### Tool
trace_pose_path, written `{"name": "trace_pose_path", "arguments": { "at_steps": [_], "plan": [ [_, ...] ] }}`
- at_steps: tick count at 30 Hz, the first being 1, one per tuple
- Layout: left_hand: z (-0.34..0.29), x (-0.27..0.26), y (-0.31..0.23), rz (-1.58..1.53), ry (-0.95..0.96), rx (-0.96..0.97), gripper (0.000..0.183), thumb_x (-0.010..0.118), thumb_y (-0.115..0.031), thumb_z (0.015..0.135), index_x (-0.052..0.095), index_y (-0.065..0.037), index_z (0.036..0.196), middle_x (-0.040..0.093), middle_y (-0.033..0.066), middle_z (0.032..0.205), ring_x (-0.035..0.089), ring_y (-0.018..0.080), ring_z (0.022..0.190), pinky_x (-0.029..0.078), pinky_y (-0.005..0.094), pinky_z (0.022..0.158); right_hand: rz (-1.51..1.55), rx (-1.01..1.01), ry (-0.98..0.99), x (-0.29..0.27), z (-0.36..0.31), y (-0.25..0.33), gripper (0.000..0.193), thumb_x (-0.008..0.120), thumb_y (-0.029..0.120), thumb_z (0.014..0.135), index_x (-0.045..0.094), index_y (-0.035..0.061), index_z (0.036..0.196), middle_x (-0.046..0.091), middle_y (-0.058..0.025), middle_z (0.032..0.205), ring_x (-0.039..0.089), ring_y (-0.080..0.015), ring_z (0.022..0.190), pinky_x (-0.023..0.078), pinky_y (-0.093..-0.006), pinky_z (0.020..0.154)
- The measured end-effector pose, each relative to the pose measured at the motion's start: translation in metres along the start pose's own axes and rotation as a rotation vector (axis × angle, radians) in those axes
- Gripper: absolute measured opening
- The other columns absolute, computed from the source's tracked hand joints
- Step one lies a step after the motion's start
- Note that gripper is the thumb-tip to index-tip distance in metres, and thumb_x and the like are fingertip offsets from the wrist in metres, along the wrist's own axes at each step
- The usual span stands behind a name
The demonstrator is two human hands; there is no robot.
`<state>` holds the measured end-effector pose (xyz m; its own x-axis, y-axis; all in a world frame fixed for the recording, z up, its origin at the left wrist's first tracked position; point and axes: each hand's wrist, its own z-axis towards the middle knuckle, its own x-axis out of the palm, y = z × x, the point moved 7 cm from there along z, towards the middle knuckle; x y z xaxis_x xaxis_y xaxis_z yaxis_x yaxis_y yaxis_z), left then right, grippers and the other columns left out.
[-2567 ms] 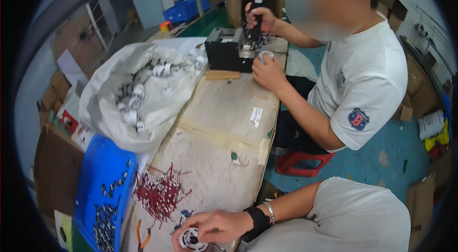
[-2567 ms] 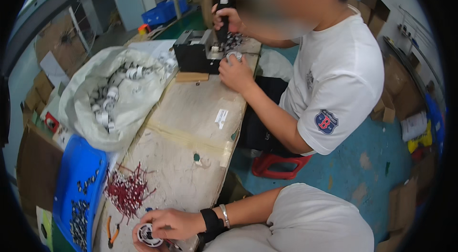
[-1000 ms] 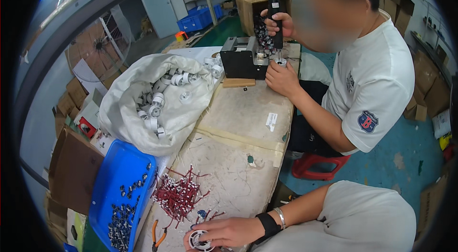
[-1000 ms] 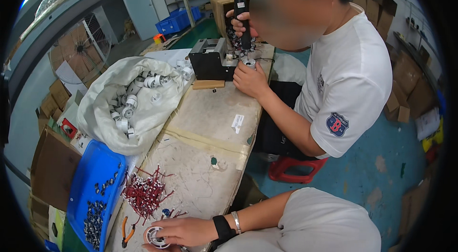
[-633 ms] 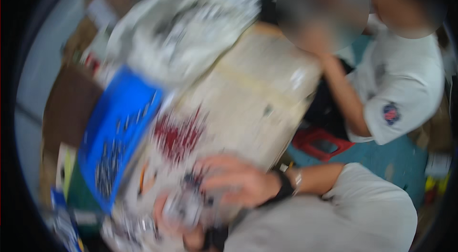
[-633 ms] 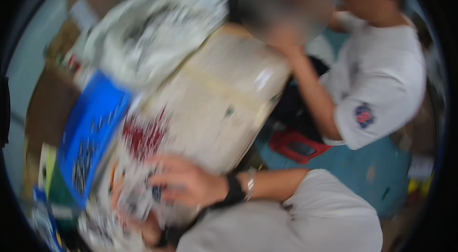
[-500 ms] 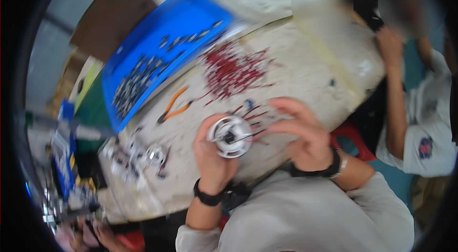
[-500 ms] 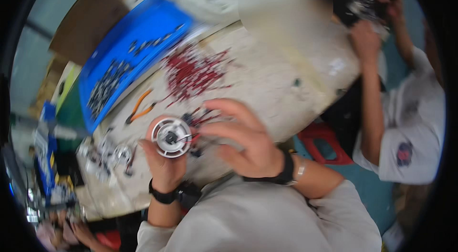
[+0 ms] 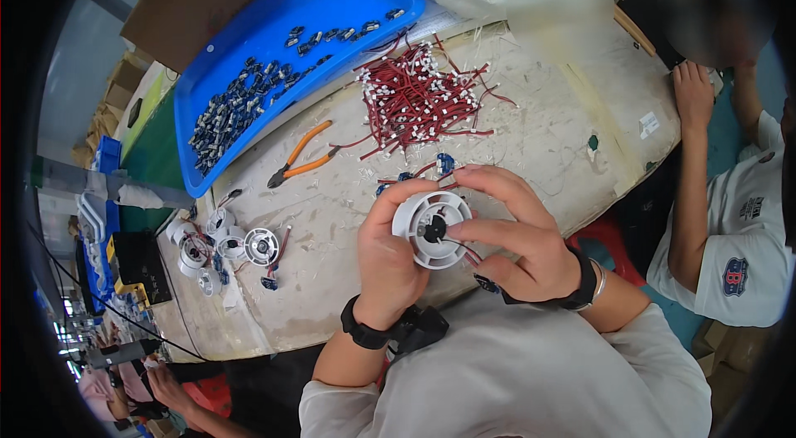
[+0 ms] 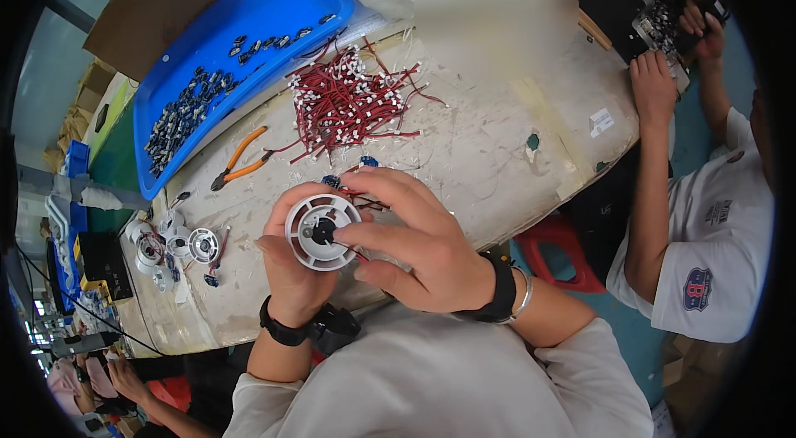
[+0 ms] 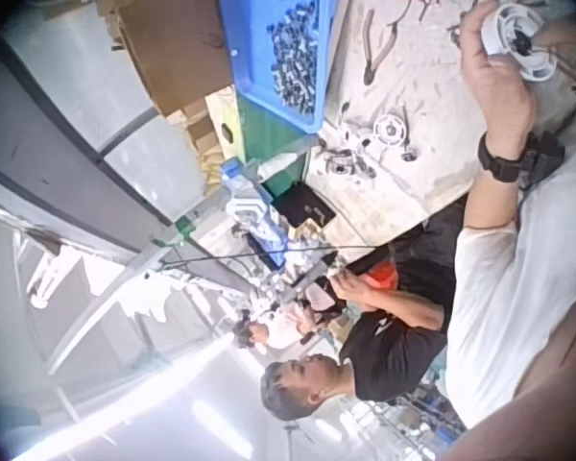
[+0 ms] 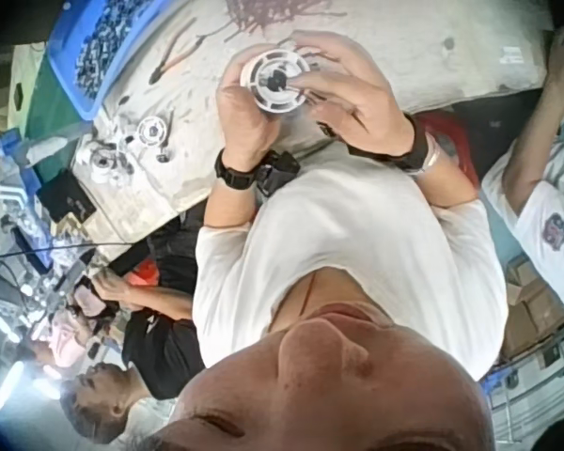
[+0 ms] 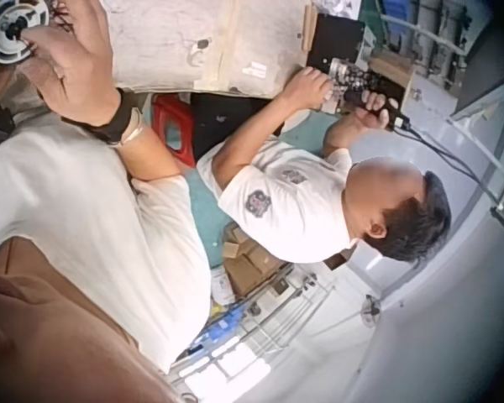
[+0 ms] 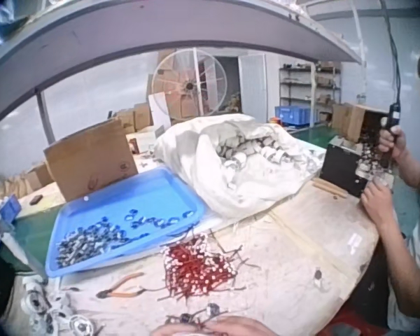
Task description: Assembling small electronic circuit boards with wires into white plastic module housings.
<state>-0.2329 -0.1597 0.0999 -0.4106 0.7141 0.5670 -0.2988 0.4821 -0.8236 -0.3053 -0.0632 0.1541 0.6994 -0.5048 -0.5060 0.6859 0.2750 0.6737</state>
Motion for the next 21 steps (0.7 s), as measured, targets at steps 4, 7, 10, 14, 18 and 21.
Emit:
{"name": "trace_pose_path", "arguments": {
  "at_steps": [4, 7, 10, 14, 18, 21],
  "plan": [
    [0.003, -0.001, -0.005, 0.227, -0.116, 0.065, 0.079, 0.051, -0.066, 0.068, 0.043, 0.002, 0.109, 0.057, 0.0137, 0.096, 0.06, 0.023, 0.086, 0.051, 0.0344, 0.073, 0.018, -0.001, 0.012, 0.002, 0.001, -0.002, 0.027, 0.062, 0.02, 0.075, 0.06, 0.006, 0.097, 0.041, -0.0197, 0.123, 0.042, -0.0374, 0.11, 0.035, -0.0436, 0.092],
    [0.003, -0.008, -0.006, 0.39, -0.121, 0.123, 0.079, 0.051, -0.066, 0.068, 0.043, 0.002, 0.109, 0.057, 0.0126, 0.097, 0.059, 0.0207, 0.087, 0.05, 0.033, 0.074, -0.01, 0.005, 0.052, 0.002, 0.004, 0.0, 0.025, 0.061, 0.019, 0.076, 0.06, 0.0057, 0.097, 0.04, -0.0201, 0.125, 0.041, -0.0362, 0.112, 0.035, -0.0422, 0.092],
    [0.003, -0.003, -0.01, 0.549, -0.189, 0.076, 0.081, 0.05, -0.067, 0.068, 0.043, 0.002, 0.108, 0.056, 0.0127, 0.097, 0.059, 0.0204, 0.087, 0.05, 0.0323, 0.075, 0.291, 0.086, 0.067, 0.006, 0.001, -0.015, 0.024, 0.06, 0.018, 0.077, 0.06, 0.0049, 0.097, 0.038, -0.0206, 0.127, 0.039, -0.0352, 0.115, 0.033, -0.0407, 0.093],
    [0.003, -0.005, -0.01, 0.493, -0.156, 0.196, 0.082, 0.047, -0.069, 0.068, 0.044, 0.003, 0.108, 0.056, 0.0122, 0.097, 0.059, 0.0195, 0.086, 0.05, 0.0316, 0.075, 0.369, 0.199, 0.029, 0.004, 0.002, -0.017, 0.024, 0.059, 0.018, 0.078, 0.059, 0.0031, 0.098, 0.035, -0.0211, 0.129, 0.035, -0.0353, 0.118, 0.03, -0.0395, 0.095],
    [0.003, -0.005, -0.007, 0.458, -0.155, 0.162, 0.084, 0.045, -0.071, 0.067, 0.044, 0.003, 0.108, 0.056, 0.0111, 0.096, 0.059, 0.0178, 0.084, 0.049, 0.0292, 0.073, 0.144, 0.044, 0.071, 0.006, 0.004, -0.005, 0.026, 0.059, 0.019, 0.078, 0.058, 0.001, 0.097, 0.036, -0.0213, 0.128, 0.036, -0.0374, 0.117, 0.03, -0.0412, 0.096],
    [0.002, -0.007, -0.002, 0.355, -0.127, 0.109, 0.081, 0.05, -0.067, 0.068, 0.045, 0.002, 0.109, 0.055, 0.0085, 0.098, 0.056, 0.0147, 0.088, 0.045, 0.0265, 0.076, 0.334, 0.105, -0.036, -0.003, 0.004, -0.012, 0.027, 0.06, 0.019, 0.076, 0.058, 0.0004, 0.095, 0.037, -0.0213, 0.127, 0.036, -0.0392, 0.116, 0.03, -0.043, 0.096]
  ]
}}
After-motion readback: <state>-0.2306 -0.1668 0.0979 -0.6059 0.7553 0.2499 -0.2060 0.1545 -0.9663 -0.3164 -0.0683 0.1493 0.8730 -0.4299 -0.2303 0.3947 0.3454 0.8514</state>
